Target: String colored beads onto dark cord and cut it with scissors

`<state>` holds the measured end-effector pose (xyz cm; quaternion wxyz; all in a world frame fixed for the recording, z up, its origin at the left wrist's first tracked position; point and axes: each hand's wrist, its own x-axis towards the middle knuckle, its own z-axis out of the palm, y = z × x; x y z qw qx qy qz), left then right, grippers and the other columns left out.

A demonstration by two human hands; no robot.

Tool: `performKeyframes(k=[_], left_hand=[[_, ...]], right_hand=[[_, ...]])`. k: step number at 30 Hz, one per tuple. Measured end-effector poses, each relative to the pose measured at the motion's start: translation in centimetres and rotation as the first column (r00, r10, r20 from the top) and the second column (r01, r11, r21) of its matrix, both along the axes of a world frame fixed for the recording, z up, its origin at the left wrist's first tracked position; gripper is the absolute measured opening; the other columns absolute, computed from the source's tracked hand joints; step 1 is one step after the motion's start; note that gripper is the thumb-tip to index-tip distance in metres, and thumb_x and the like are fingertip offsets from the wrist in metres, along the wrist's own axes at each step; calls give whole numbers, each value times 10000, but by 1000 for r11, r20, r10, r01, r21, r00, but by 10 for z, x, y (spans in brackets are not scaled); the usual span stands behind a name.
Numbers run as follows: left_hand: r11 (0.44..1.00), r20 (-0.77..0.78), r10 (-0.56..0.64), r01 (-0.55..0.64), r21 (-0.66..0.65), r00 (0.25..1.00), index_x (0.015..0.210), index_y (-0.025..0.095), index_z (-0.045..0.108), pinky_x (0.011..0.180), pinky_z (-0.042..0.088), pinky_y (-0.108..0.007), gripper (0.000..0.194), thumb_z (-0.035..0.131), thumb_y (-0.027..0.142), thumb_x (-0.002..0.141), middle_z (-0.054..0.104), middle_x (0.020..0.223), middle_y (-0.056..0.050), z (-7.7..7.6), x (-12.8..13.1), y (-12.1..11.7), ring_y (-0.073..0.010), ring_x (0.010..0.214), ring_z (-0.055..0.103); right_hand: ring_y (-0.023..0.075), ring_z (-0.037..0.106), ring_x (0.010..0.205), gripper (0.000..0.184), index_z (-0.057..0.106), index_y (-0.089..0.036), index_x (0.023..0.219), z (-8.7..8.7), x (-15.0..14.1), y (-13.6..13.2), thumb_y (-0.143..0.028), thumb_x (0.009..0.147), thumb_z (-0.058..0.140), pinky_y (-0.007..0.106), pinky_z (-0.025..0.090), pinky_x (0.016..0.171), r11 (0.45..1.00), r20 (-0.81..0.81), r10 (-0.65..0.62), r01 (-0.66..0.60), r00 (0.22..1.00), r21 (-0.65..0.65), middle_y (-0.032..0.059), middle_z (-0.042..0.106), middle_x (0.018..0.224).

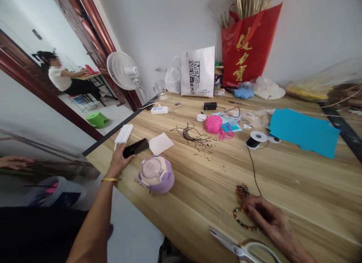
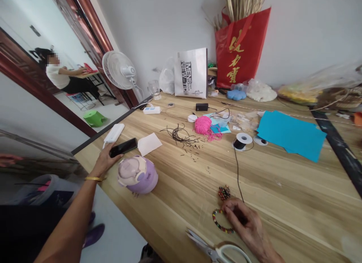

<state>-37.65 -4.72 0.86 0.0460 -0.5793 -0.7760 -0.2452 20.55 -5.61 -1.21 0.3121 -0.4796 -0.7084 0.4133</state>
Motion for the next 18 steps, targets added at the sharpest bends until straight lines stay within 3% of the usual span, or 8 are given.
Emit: performKeyframes(k=[9,18], left_hand=[[1000,-56,21,-21,-1,998,1282,94,457,1092,297,-473,758,617,550,699,498,1326,-183,-6,-8,2,-346,1317,358],[997,-107,-20,11,-78,994,1291,125,455,1085,273,-508,741,597,563,710,495,1330,-179,-11,-13,9,-373,1303,358]], right_hand=[[157,624,577,299,669,-199,781,-3,5,5,-483,822,584,195,509,505,1000,31,25,-25,999,-18,44,687,720],[175,637,661,303,656,-184,802,-4,3,1,-464,853,551,213,523,560,1000,8,2,-2,1000,-13,63,688,779]])
